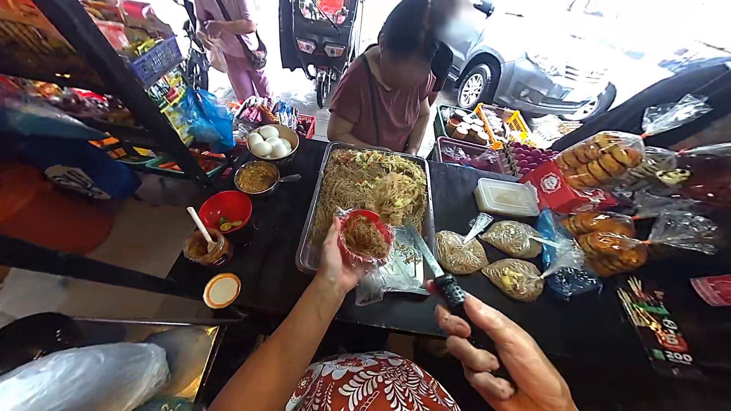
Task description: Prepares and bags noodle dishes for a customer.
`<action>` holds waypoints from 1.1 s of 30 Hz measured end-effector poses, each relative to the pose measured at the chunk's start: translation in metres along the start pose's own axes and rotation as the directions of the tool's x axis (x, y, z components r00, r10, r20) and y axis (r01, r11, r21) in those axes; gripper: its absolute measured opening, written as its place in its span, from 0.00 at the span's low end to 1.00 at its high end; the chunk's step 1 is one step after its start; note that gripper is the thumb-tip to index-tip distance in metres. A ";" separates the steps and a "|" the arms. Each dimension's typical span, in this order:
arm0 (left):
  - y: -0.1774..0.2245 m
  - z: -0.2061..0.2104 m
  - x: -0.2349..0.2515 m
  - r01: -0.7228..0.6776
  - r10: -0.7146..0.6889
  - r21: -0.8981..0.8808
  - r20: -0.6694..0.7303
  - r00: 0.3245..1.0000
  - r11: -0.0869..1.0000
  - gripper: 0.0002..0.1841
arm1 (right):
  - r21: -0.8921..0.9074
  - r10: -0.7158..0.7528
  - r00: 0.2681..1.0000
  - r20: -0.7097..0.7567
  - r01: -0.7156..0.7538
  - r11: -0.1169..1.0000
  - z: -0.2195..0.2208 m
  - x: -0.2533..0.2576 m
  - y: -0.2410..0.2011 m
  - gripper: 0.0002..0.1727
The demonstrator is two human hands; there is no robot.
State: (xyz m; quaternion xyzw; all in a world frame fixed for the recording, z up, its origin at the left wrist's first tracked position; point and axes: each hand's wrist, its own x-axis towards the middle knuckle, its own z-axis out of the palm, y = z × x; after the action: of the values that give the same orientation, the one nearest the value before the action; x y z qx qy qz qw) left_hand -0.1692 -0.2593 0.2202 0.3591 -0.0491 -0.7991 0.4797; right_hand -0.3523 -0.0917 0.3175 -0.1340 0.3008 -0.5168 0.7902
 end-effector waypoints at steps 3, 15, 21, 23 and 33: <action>-0.007 0.009 0.005 0.025 -0.025 0.010 0.010 1.000 1.000 0.35 | -0.394 -0.042 0.990 -0.134 -0.014 0.919 -0.009 -0.002 0.015 0.23; -0.016 0.004 0.005 0.018 -0.016 0.018 -0.118 0.993 1.000 0.35 | -0.855 -0.478 0.852 0.213 -0.075 -0.513 -0.060 0.008 0.046 0.30; -0.009 -0.007 0.003 -0.072 0.074 0.023 -0.146 0.986 0.997 0.31 | -0.884 -0.565 0.770 0.296 -0.004 -0.468 -0.063 0.025 0.009 0.31; -0.007 -0.010 0.002 -0.103 0.108 0.037 -0.156 0.982 0.994 0.30 | -0.876 -0.582 0.769 0.266 -0.059 -0.478 -0.067 0.050 -0.008 0.30; 0.004 -0.016 -0.020 -0.103 0.111 0.058 -0.172 0.979 0.993 0.31 | -0.709 -0.486 0.866 0.115 -0.272 -0.651 -0.089 0.162 -0.024 0.31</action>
State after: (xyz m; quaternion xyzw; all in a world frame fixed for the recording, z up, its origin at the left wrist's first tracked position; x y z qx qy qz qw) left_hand -0.1509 -0.2408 0.2203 0.4365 -0.0457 -0.7360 0.5155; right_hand -0.3783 -0.2388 0.2060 -0.6921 0.7186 -0.0626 0.0241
